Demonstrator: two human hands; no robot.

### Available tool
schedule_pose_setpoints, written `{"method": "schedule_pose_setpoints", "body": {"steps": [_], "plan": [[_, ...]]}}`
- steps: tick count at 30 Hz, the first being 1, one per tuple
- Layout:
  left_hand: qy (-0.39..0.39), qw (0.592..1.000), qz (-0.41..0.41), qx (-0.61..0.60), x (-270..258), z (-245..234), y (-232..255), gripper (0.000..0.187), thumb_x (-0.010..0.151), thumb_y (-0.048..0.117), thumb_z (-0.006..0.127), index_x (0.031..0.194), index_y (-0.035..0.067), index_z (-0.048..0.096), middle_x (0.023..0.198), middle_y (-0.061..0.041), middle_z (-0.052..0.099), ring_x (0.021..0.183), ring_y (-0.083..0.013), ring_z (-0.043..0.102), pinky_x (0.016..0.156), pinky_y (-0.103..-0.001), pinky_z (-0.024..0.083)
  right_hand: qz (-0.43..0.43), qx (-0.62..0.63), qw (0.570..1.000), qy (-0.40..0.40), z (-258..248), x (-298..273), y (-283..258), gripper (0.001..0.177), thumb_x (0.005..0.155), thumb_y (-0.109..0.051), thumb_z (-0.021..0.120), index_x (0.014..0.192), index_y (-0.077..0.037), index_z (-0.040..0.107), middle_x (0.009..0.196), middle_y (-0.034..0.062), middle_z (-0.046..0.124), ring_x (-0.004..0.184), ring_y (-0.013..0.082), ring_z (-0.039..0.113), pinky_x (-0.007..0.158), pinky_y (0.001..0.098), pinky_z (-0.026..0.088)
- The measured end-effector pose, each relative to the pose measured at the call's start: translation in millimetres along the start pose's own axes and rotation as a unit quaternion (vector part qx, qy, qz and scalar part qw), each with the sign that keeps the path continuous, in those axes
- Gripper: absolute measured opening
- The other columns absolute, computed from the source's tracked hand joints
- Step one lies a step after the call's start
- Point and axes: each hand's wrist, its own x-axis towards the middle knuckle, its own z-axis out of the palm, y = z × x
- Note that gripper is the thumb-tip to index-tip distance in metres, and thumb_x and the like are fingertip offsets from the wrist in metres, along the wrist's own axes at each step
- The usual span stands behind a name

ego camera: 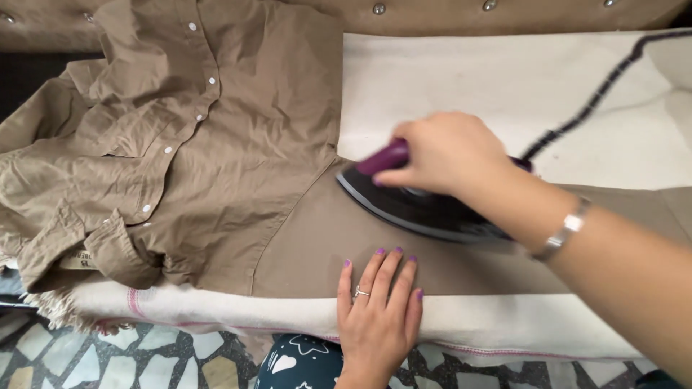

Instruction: The recorder is ironing a brown long-sleeved shirt on a flat padded surface.

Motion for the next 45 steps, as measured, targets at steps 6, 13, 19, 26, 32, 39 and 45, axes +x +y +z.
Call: {"method": "schedule_pose_setpoints", "body": {"steps": [6,13,19,26,32,39,45], "plan": [[0.007,1.0,0.009,0.009,-2.2,3.4,-1.5,0.038,0.093,0.029,0.062,0.129,0.016,0.068,0.138,-0.003,0.063,0.134,-0.0199,0.055,0.118,-0.053,0.028,-0.014,0.018,0.997,0.079,9.2,55.9,-17.0,0.056,0.071,-0.066,0.081,0.099,-0.017,0.079,0.085,0.0105,0.075,0.084,0.033,0.072,0.075,0.0465,0.057],[0.021,0.999,0.02,0.032,-6.1,6.9,-4.3,0.045,0.093,0.029,0.061,0.135,0.014,0.064,0.142,-0.006,0.06,0.137,-0.0229,0.053,0.12,-0.054,0.027,-0.001,0.111,0.993,-0.029,1.1,48.6,-4.8,0.055,0.063,-0.058,0.087,0.1,-0.019,0.08,0.09,0.0094,0.077,0.088,0.031,0.073,0.078,0.0451,0.058],[0.026,0.999,0.02,0.038,-8.6,10.7,-8.0,0.051,0.093,0.029,0.061,0.14,0.011,0.059,0.146,-0.009,0.057,0.14,-0.0256,0.049,0.121,-0.057,0.024,-0.053,0.103,0.991,-0.074,-11.6,-31.2,25.5,0.053,0.063,-0.057,0.085,0.104,-0.023,0.08,0.09,0.0092,0.078,0.087,0.0313,0.074,0.078,0.0438,0.058],[0.065,0.996,0.04,0.049,4.3,3.1,13.7,0.044,0.094,0.029,0.062,0.136,0.018,0.06,0.141,-0.006,0.057,0.14,-0.026,0.047,0.12,-0.066,0.019,0.018,0.075,0.984,-0.158,-30.5,-133.4,65.2,0.062,0.064,-0.062,0.084,0.12,-0.034,0.076,0.093,0.0033,0.079,0.086,0.0268,0.076,0.081,0.0405,0.059],[0.062,0.998,0.023,-0.017,21.5,21.1,45.4,0.046,0.098,0.032,0.063,0.139,0.011,0.059,0.14,-0.009,0.059,0.139,-0.0277,0.048,0.121,-0.06,0.025,0.094,0.035,0.985,-0.14,-28.0,-169.1,87.8,0.064,0.064,-0.065,0.083,0.122,-0.038,0.074,0.086,0.0054,0.08,0.082,0.0284,0.076,0.082,0.0396,0.06],[0.015,0.999,0.049,0.008,16.8,22.2,49.0,0.038,0.097,0.036,0.061,0.128,0.014,0.066,0.134,-0.006,0.062,0.134,-0.0263,0.052,0.116,-0.057,0.03,0.13,0.006,0.986,-0.1,-25.5,-119.2,80.5,0.059,0.069,-0.068,0.079,0.116,-0.033,0.075,0.083,0.0064,0.077,0.079,0.0307,0.075,0.076,0.0426,0.06],[-0.001,0.999,0.049,0.0,16.5,26.9,46.6,0.041,0.096,0.039,0.062,0.129,0.015,0.068,0.136,-0.005,0.063,0.131,-0.0235,0.054,0.116,-0.054,0.03,0.03,0.025,0.999,-0.026,-15.8,-53.5,76.2,0.05,0.066,-0.063,0.079,0.102,-0.029,0.079,0.081,0.0083,0.077,0.078,0.0336,0.073,0.074,0.0451,0.058]]}}
